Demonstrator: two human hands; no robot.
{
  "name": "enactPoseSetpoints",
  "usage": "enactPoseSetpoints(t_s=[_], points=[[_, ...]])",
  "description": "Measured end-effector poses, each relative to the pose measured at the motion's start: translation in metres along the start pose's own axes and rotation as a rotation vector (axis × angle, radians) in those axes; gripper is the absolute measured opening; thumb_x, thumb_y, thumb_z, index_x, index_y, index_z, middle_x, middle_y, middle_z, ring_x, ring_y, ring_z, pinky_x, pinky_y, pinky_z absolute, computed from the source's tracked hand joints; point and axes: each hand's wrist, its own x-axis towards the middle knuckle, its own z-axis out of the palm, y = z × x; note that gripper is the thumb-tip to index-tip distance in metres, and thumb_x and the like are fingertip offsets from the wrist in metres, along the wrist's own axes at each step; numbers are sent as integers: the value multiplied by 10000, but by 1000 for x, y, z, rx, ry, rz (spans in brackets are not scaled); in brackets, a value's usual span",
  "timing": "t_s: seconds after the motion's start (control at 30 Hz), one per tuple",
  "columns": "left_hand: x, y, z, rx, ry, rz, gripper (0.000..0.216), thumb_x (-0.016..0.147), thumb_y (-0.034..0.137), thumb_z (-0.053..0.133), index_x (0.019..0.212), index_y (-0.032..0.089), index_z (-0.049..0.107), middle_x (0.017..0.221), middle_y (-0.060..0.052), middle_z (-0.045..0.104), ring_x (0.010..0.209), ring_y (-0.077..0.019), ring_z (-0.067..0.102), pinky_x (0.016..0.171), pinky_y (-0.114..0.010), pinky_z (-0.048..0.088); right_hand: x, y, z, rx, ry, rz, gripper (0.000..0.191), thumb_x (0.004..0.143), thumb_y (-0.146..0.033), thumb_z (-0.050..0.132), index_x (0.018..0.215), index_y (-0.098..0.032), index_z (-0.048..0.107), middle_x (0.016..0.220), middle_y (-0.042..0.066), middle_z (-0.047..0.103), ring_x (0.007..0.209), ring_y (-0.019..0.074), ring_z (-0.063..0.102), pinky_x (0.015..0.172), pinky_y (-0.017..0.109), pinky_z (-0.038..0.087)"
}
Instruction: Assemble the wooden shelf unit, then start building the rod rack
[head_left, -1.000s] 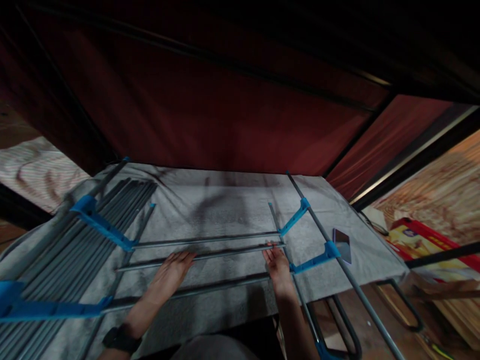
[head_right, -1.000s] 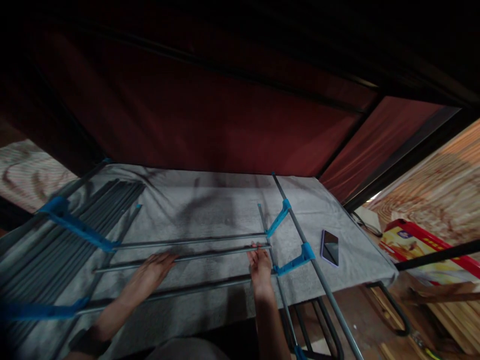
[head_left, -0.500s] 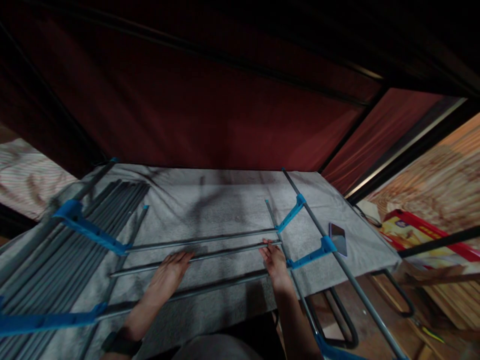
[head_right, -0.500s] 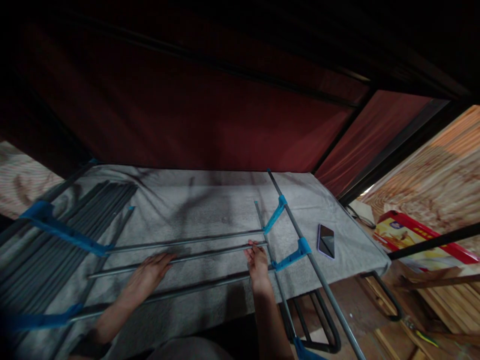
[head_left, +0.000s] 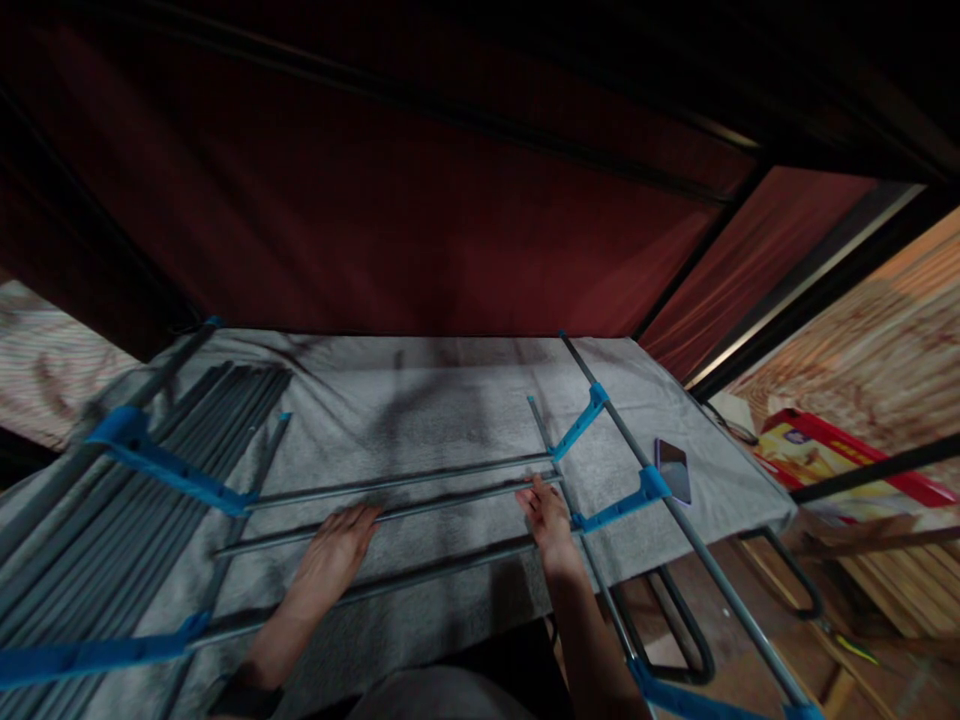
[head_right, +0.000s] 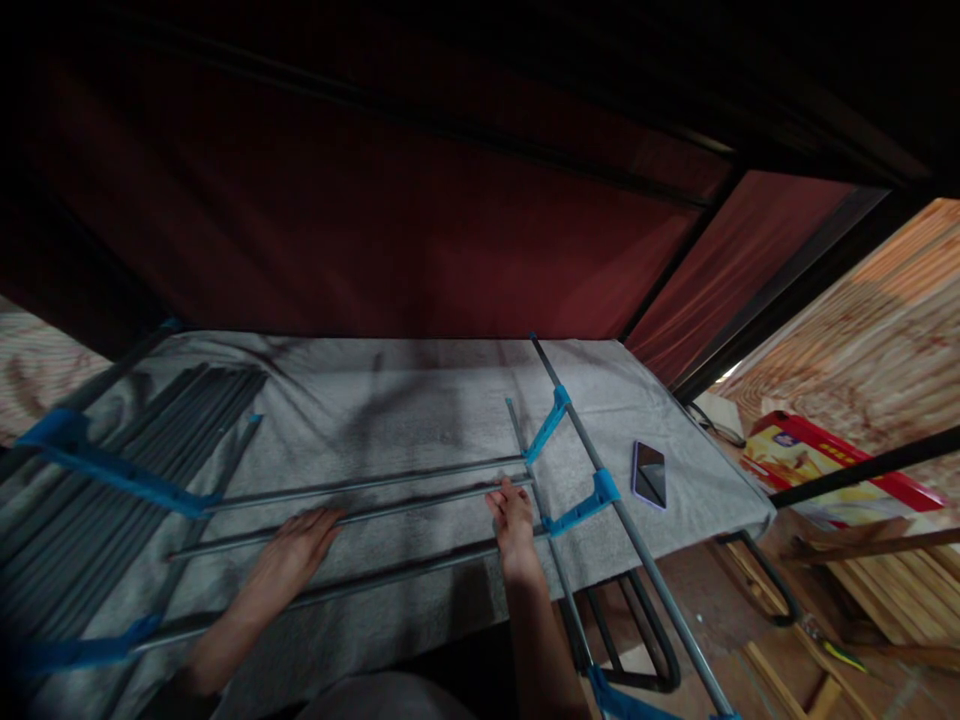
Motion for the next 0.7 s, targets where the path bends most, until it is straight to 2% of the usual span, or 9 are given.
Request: enactPoseSetpoints(t_s=[0.27,0.5,0.7], points=[[0,6,-7,-38,-23,-22,418,994,398,367,1174,195,686,1157,-115,730,1076,-288,674,972,-457,518,-2,-2,2,-45,-5,-4,261,716,-350,787,677,-245,551,625,-57,587,615,126,630,769,317,579],[-1,7,-9,-51,-47,-51,405,990,380,352,1143,207,685,1123,-113,738,1048,-291,682,966,-452,517,-3,-3,4,-5,-9,13,303,675,-340,824,666,-244,537,573,-63,587,563,122,600,737,306,574],[-1,7,-11,-48,-55,-19,417,985,360,336,1117,210,702,1105,-108,741,1043,-290,679,966,-463,517,2,-3,2,-14,-16,20,192,721,-254,763,692,-237,574,732,-19,712,664,147,659,731,317,573]])
